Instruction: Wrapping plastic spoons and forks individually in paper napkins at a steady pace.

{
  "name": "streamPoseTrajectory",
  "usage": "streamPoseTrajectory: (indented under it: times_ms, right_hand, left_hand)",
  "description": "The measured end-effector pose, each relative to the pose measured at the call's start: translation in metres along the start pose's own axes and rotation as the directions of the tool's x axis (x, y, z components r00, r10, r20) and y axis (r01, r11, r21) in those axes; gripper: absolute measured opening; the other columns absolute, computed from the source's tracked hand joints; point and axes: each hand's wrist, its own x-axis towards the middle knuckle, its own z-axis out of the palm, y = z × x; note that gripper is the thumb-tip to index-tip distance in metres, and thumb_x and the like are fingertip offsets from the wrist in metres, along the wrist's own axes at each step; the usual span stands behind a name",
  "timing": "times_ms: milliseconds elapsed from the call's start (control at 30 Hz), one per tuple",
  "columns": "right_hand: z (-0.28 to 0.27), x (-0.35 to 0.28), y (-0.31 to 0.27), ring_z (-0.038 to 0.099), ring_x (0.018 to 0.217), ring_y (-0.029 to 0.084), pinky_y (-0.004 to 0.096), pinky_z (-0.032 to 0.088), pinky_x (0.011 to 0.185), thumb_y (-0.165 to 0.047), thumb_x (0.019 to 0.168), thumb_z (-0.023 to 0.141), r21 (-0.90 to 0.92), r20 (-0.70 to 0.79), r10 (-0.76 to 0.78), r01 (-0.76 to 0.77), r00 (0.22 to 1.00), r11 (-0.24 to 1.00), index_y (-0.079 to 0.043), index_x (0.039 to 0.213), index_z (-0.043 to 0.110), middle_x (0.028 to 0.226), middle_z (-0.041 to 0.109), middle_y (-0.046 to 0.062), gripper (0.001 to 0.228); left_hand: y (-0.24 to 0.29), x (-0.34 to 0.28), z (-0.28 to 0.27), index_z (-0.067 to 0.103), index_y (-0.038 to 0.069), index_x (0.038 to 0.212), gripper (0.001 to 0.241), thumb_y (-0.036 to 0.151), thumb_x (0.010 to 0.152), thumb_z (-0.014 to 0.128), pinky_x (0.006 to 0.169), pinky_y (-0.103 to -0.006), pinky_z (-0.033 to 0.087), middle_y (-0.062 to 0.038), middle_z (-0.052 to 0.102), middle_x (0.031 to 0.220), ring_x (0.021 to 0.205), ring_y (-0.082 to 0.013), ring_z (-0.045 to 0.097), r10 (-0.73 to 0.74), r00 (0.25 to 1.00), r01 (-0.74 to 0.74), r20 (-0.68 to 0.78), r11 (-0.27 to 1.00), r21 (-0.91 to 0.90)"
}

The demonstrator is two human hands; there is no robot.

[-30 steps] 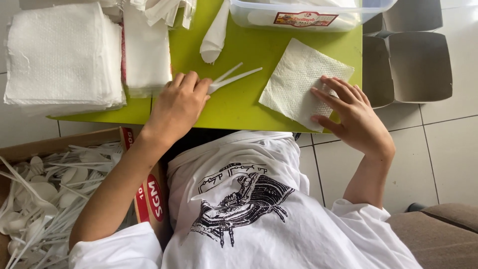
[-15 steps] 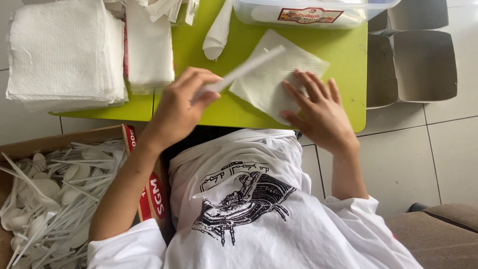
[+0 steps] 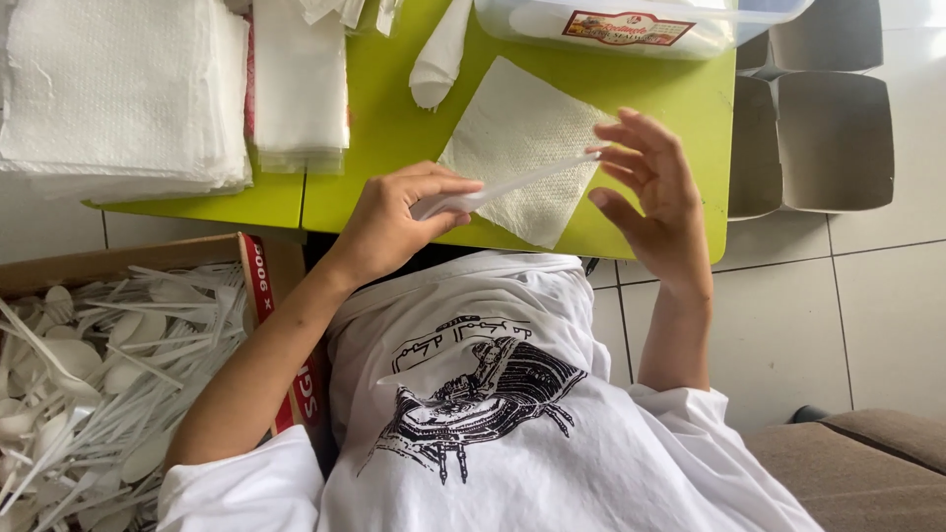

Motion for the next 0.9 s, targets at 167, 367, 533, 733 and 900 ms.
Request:
streamPoseTrajectory:
  times_ms: [167, 367, 533, 733, 900]
  right_hand:
    - [0.008, 0.011, -0.003, 0.067, 0.119, 0.035, 0.046, 0.057, 0.101, 0.01, 0.097, 0.062, 0.02, 0.089, -0.052, 0.05, 0.995, 0.999, 0.007, 0.128, 0.063, 0.126, 0.061, 0.023, 0.031]
    - [0.005, 0.01, 0.013, 0.072, 0.105, 0.036, 0.045, 0.06, 0.095, 0.015, 0.094, 0.066, 0.062, 0.092, -0.081, 0.076, 0.992, 0.995, 0.008, 0.123, 0.069, 0.108, 0.067, 0.026, 0.03]
    - [0.004, 0.01, 0.004, 0.071, 0.091, 0.026, 0.038, 0.06, 0.082, 0.017, 0.092, 0.069, 0.037, 0.09, -0.203, 0.201, 0.975, 0.979, 0.009, 0.107, 0.075, 0.098, 0.068, 0.023, 0.018]
    - [0.006, 0.007, 0.002, 0.068, 0.076, 0.016, 0.028, 0.054, 0.069, 0.014, 0.087, 0.078, -0.048, 0.096, -0.17, 0.175, 0.981, 0.983, 0.003, 0.102, 0.079, 0.084, 0.07, 0.016, 0.019]
    - [0.021, 0.008, -0.003, 0.073, 0.079, 0.031, 0.037, 0.058, 0.076, 0.014, 0.09, 0.078, -0.283, 0.068, -0.252, 0.261, 0.965, 0.923, 0.002, 0.096, 0.08, 0.093, 0.073, 0.018, 0.013]
  left_hand:
    - [0.001, -0.003, -0.003, 0.075, 0.016, 0.123, 0.037, 0.002, 0.089, 0.076, 0.094, -0.0325, 0.056, -0.009, 0.075, 0.12, 0.114, -0.0214, 0.07, -0.077, 0.996, 0.083, 0.053, 0.991, -0.109]
    - [0.011, -0.006, -0.011, 0.072, 0.012, 0.127, 0.041, -0.002, 0.088, 0.074, 0.096, -0.0312, 0.057, -0.012, 0.074, 0.127, 0.115, -0.0157, 0.065, -0.156, 0.98, 0.185, 0.123, 0.94, -0.287]
    - [0.012, -0.007, -0.019, 0.073, 0.012, 0.125, 0.045, 0.0, 0.083, 0.081, 0.097, -0.0269, 0.057, -0.012, 0.075, 0.125, 0.115, -0.0134, 0.065, -0.115, 0.958, 0.197, 0.262, 0.93, -0.311]
    - [0.015, -0.002, -0.022, 0.068, 0.009, 0.133, 0.052, -0.002, 0.084, 0.079, 0.1, -0.0312, 0.056, -0.014, 0.074, 0.123, 0.112, -0.0149, 0.063, -0.115, 0.969, 0.185, 0.217, 0.922, -0.34]
    - [0.012, 0.013, -0.025, 0.074, 0.007, 0.12, 0.027, 0.003, 0.093, 0.076, 0.095, -0.0277, 0.059, -0.013, 0.076, 0.113, 0.104, -0.0144, 0.068, -0.173, 0.982, 0.188, 0.076, 0.923, -0.335]
